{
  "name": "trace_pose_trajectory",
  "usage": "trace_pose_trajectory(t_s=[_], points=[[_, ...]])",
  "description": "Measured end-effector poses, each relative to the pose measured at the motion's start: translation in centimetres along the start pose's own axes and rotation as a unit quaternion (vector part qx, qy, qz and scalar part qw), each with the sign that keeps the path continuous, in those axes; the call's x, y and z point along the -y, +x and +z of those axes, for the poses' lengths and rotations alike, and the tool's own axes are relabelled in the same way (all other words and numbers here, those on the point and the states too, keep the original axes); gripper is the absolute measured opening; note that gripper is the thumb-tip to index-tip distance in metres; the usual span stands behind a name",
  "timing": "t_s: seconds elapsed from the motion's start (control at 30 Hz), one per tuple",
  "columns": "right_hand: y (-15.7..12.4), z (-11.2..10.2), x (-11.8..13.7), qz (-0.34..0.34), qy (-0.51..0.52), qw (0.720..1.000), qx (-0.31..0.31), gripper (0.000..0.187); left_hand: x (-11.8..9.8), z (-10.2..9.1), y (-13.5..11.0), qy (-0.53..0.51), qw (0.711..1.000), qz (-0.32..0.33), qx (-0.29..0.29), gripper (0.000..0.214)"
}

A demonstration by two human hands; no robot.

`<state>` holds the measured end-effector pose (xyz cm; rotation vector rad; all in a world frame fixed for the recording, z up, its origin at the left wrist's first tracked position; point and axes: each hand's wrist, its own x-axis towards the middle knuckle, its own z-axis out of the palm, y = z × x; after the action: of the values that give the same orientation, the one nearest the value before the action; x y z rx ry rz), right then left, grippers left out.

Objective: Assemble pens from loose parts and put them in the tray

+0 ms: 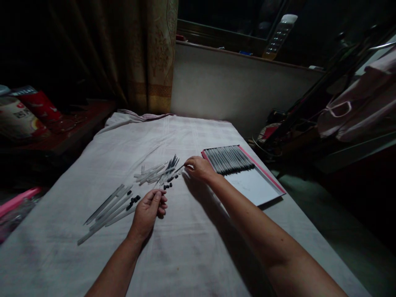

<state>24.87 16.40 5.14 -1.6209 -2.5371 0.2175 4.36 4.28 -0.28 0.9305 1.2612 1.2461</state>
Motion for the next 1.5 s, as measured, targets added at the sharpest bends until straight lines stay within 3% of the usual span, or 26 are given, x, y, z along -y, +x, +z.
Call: trace_pose_trajectory(t_s=[0.17, 0.4, 0.57, 0.77, 0.87, 0.93, 1.03, 1.17, 1.23, 1.33, 1.43, 1.5], points=[[1.6, 1.2, 2.4, -0.014, -0.032, 0.998, 0.045, 0.028, 0.3, 0.0, 0.1, 0.007, 1.000, 0.010, 0.008, 0.055], [1.6, 0.8, 2.9, -0.022, -0.073, 0.992, 0.101, 0.027, 0.0, 0.2, 0.0, 0.005, 1.000, 0.010, 0.015, 0.058], [0.8, 0.6, 3.5, -0.021, -0.100, 0.989, 0.108, 0.027, 0.2, 0.2, 0.0, 0.009, 1.000, 0.017, 0.023, 0.055], [-1.4, 0.3, 3.7, -0.012, -0.097, 0.993, 0.070, 0.026, 0.4, 0.2, 0.1, 0.014, 0.999, 0.025, 0.033, 0.051], [-3.5, 1.4, 3.8, 0.049, -0.007, 0.998, -0.029, 0.021, 0.2, 0.3, 0.0, 0.024, 0.999, 0.032, 0.035, 0.047], [-5.1, 2.8, 4.1, 0.111, 0.110, 0.979, -0.128, 0.019, 0.4, 0.3, -0.2, 0.038, 0.998, 0.035, 0.037, 0.044], [-7.3, 5.5, 4.8, 0.165, 0.304, 0.907, -0.239, 0.018, 0.7, 0.3, -0.4, 0.068, 0.996, 0.042, 0.040, 0.038], [-8.5, 8.1, 5.2, 0.208, 0.468, 0.810, -0.286, 0.023, 0.3, -0.2, -0.2, 0.132, 0.988, 0.078, 0.021, 0.033], [-8.4, 8.4, 5.1, 0.221, 0.529, 0.768, -0.285, 0.029, -0.6, -0.8, 0.6, 0.233, 0.959, 0.160, -0.019, 0.030], [-8.2, 8.0, 5.1, 0.231, 0.606, 0.711, -0.272, 0.033, -2.7, -1.7, 2.7, 0.408, 0.872, 0.263, -0.066, 0.025], [-8.1, 7.4, 5.2, 0.234, 0.645, 0.677, -0.265, 0.035, -4.5, -2.2, 5.0, 0.627, 0.745, 0.227, -0.030, 0.028], [-8.1, 7.2, 5.3, 0.231, 0.660, 0.663, -0.268, 0.036, -5.3, -2.0, 6.3, 0.662, 0.718, 0.212, -0.010, 0.025]])
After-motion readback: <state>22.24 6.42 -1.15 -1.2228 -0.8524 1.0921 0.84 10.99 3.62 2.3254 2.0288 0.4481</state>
